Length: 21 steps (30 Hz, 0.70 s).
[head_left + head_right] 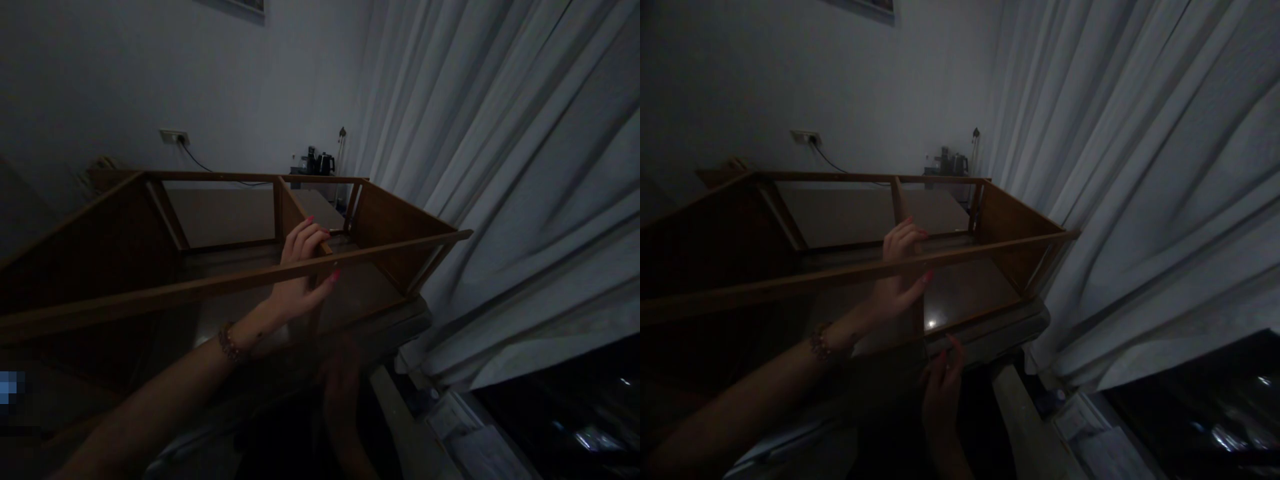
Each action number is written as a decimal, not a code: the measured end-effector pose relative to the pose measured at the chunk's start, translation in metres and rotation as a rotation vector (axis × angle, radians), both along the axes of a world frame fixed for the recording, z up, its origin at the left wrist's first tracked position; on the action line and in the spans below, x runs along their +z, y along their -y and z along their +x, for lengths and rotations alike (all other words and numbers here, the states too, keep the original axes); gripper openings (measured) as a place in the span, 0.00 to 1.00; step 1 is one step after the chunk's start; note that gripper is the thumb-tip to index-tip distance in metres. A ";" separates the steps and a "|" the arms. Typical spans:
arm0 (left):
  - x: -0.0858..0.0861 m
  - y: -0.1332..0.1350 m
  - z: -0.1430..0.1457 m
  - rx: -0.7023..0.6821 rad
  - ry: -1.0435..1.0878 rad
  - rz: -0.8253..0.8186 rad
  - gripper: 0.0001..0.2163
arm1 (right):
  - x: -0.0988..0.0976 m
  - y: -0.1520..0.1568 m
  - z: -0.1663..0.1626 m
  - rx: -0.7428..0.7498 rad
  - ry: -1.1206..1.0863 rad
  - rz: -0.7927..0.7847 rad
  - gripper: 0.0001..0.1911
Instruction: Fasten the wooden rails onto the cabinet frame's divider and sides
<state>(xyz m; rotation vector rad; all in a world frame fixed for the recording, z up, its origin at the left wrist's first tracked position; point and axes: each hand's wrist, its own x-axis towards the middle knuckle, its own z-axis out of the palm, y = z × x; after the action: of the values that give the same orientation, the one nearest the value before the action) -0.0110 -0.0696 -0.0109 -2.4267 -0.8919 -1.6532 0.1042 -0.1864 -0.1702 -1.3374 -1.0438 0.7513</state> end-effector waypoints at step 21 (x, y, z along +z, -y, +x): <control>0.000 0.000 0.000 0.002 0.000 0.005 0.21 | 0.001 0.006 0.025 -0.029 0.942 0.219 0.16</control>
<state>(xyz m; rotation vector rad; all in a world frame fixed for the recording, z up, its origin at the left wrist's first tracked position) -0.0106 -0.0698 -0.0107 -2.4212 -0.8893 -1.6531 0.1291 -0.1923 -0.1696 -1.5248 -1.7675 -0.0772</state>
